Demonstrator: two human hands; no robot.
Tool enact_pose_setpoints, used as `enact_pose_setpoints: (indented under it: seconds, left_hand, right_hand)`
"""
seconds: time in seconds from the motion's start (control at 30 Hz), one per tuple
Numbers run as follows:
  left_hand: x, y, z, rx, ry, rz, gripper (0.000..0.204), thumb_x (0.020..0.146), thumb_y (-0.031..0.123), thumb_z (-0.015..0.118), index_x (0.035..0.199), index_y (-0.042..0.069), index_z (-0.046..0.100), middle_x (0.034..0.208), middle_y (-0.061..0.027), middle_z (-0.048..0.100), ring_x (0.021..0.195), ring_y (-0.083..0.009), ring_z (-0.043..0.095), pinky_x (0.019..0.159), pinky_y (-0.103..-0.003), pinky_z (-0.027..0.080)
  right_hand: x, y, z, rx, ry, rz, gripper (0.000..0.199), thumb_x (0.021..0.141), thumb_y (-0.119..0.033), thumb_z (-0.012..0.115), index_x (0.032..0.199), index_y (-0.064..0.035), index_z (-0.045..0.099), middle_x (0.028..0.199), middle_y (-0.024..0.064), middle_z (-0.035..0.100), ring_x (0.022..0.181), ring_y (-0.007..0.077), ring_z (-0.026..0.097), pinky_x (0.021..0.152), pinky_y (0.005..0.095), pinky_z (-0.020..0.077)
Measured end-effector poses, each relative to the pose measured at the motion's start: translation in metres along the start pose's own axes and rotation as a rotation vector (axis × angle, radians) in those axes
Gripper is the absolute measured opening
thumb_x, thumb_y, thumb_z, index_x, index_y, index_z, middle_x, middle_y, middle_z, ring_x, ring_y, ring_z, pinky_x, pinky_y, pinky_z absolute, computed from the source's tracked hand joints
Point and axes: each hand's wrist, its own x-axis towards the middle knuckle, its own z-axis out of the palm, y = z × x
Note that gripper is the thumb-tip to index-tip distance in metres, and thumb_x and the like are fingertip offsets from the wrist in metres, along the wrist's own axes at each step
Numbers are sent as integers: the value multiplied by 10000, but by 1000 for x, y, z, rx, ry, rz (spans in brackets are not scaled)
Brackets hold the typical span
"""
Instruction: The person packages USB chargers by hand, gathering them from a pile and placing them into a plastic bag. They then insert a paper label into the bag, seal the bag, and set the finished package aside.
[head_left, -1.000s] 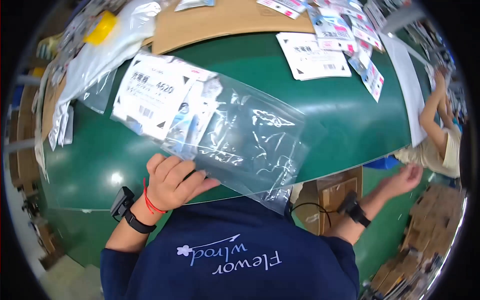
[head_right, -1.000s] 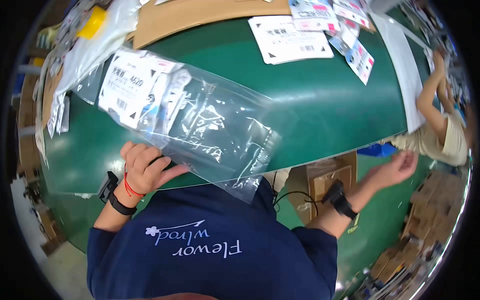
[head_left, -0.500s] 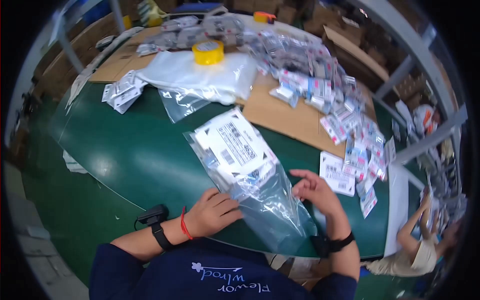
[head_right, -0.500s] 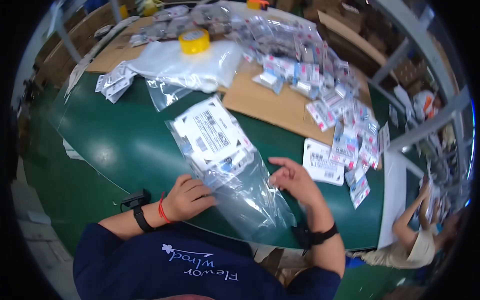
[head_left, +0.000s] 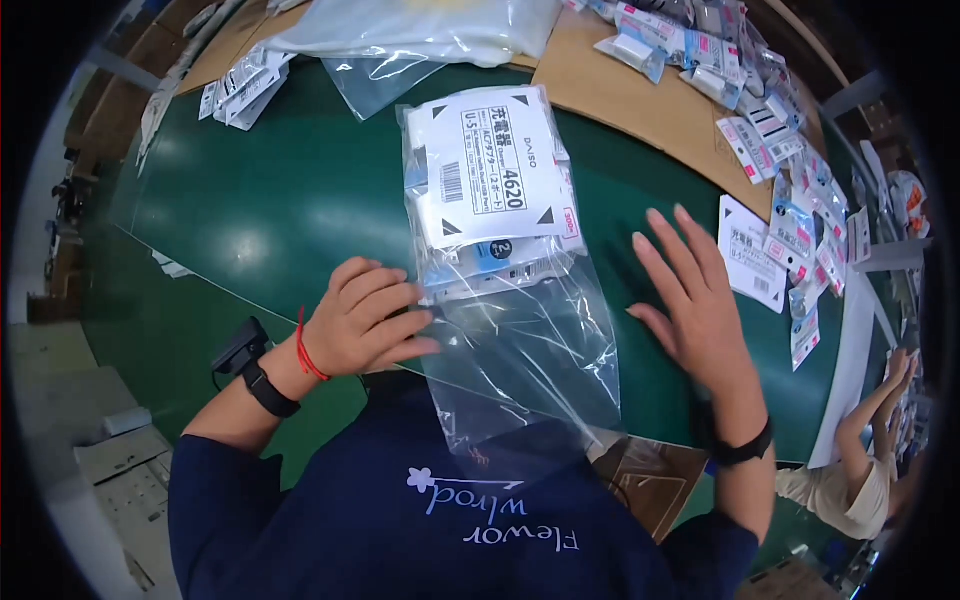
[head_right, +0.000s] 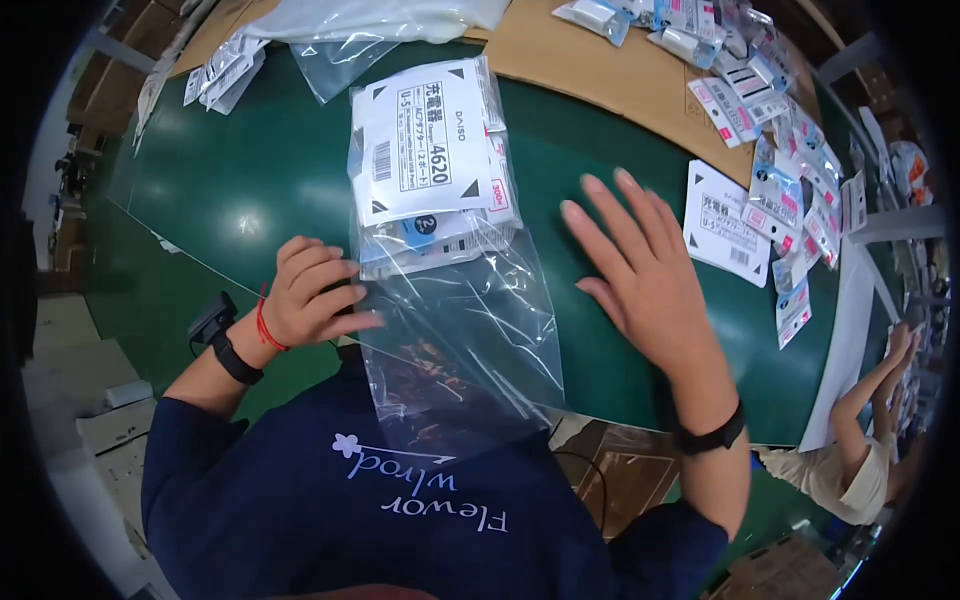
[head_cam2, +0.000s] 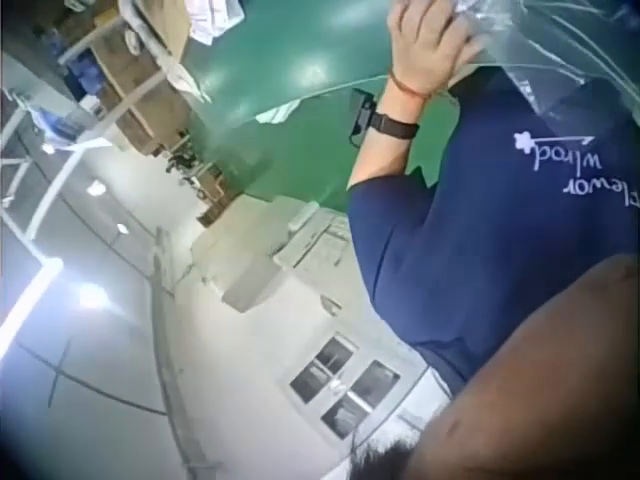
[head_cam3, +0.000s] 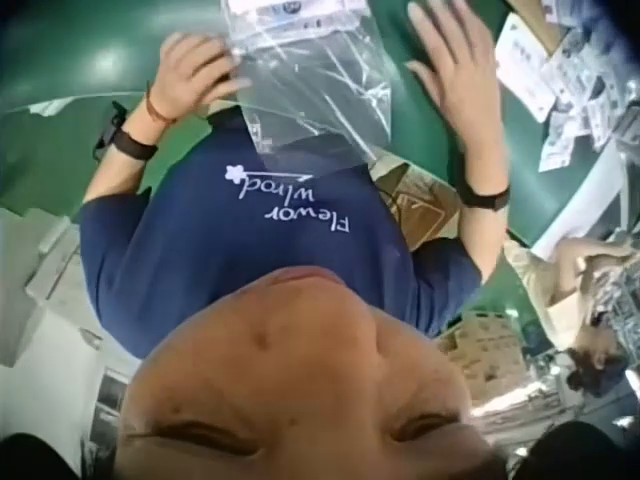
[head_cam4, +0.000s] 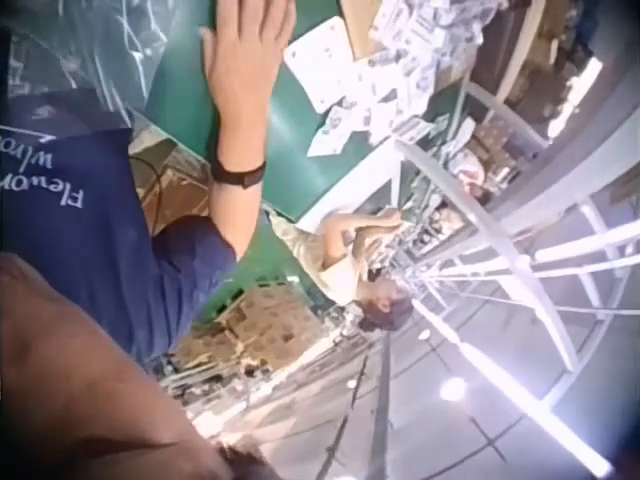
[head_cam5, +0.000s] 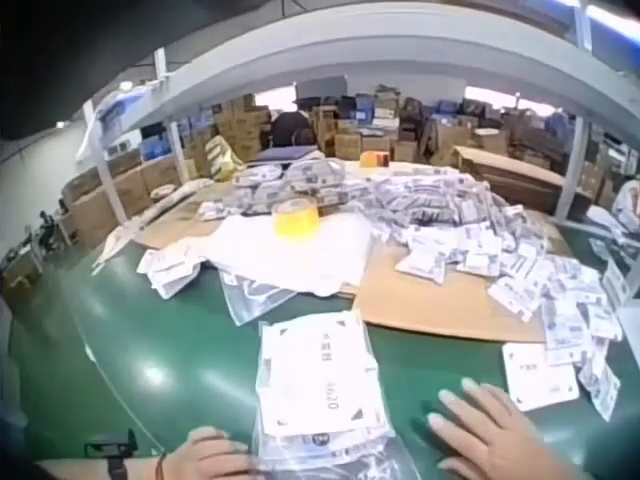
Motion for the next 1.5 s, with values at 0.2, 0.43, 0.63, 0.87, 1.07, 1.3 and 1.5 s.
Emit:
enact_pose_setpoints:
  seconds: [0.2,0.43,0.63,0.87,1.07,1.3,1.5]
  left_hand:
    - [28,13,18,50,-78,91,381,754,174,719,1114,79,637,1120,-85,640,951,-240,602,796,-351,466]
    - [6,5,5,-343,-196,-163,315,825,119,629,1129,37,643,1162,-116,642,1087,-260,602,863,-338,491]
    - [24,-37,-10,-881,-465,-534,287,941,155,494,1127,-16,630,1142,-165,646,1072,-278,622,853,-335,512]
    - [55,-74,-25,-1405,90,-998,343,975,249,499,1156,-22,606,1032,-153,680,917,-191,670,740,-307,536]
    - [80,-115,9,-1103,456,-991,329,969,233,511,1103,-32,652,1027,-104,681,896,-137,623,791,-238,477]
    - [93,-148,40,-908,508,-994,272,950,208,547,1041,-9,682,1029,-74,678,924,-103,581,809,-224,448]
    - [96,-155,45,-650,433,-811,273,942,175,545,1112,-13,646,1049,-115,655,941,-129,576,796,-224,451]
  right_hand:
    - [27,-11,47,-134,-90,-598,546,755,-131,668,1283,-85,536,1325,106,529,1194,291,530,1040,428,397]
    - [35,-19,57,556,-324,-322,371,878,-170,566,1220,-28,583,1206,127,609,1143,282,565,990,405,429]
    - [51,-12,52,1355,-541,260,377,991,-244,450,1183,51,584,1078,170,659,1039,269,621,917,352,472]
    - [97,-7,16,1236,35,384,347,980,-300,488,1039,-1,652,900,86,685,806,131,629,782,241,474]
    - [131,29,44,900,352,388,265,955,-252,548,958,-8,651,814,44,664,720,80,592,698,228,468]
    - [136,44,81,1166,429,621,261,961,-241,541,904,-10,647,794,34,656,641,67,564,591,207,433]
    - [136,48,73,983,254,720,288,969,-239,521,837,-9,632,659,8,607,547,66,533,512,219,419]
